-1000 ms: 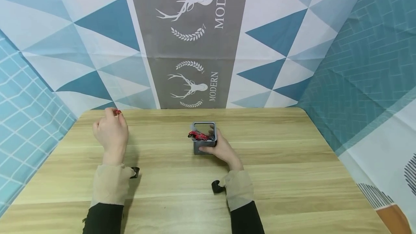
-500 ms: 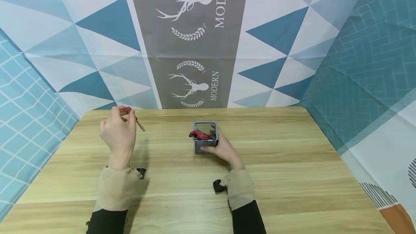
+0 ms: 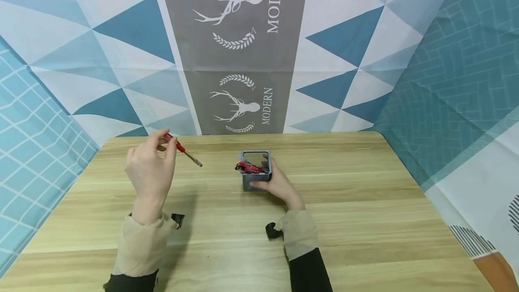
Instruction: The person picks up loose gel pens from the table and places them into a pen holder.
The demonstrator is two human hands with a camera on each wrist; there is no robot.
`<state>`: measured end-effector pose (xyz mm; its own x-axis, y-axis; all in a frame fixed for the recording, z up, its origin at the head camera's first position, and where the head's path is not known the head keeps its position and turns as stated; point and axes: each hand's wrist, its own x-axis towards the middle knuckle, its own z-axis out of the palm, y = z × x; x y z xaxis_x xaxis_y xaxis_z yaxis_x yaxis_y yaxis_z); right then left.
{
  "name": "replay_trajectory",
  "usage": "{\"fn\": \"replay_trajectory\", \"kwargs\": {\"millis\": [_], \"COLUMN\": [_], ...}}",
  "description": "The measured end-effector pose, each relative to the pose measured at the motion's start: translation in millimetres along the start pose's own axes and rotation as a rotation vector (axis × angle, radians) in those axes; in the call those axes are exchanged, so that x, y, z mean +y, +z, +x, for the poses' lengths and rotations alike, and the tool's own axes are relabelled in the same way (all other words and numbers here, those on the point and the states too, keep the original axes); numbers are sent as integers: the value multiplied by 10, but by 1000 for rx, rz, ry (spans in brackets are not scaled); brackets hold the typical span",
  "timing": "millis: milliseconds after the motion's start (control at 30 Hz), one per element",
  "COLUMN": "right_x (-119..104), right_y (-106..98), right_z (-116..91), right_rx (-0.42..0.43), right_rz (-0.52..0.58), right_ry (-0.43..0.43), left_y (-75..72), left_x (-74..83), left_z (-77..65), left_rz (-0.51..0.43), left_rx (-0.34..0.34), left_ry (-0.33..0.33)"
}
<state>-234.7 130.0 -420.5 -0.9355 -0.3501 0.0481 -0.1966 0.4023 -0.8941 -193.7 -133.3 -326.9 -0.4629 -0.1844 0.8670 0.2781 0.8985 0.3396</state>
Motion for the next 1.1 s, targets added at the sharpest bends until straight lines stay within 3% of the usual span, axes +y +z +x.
{"fn": "replay_trajectory", "kwargs": {"millis": [367, 667, 833, 1100], "right_x": [-4, 5, -2, -19], "right_y": [7, -11, -10, -8], "right_z": [-8, -7, -7, -6], "right_rx": [-2, 0, -2, 3], "right_rz": [18, 13, 12, 17], "right_ry": [-3, 0, -2, -5], "left_y": [-106, -168, -118, -49], "left_x": [256, 396, 472, 591], "left_z": [-6, -10, -62, -147], "left_rz": [-159, -212, -272, -405], "left_rx": [50, 63, 27, -41], "left_ry": [101, 170, 199, 171]}}
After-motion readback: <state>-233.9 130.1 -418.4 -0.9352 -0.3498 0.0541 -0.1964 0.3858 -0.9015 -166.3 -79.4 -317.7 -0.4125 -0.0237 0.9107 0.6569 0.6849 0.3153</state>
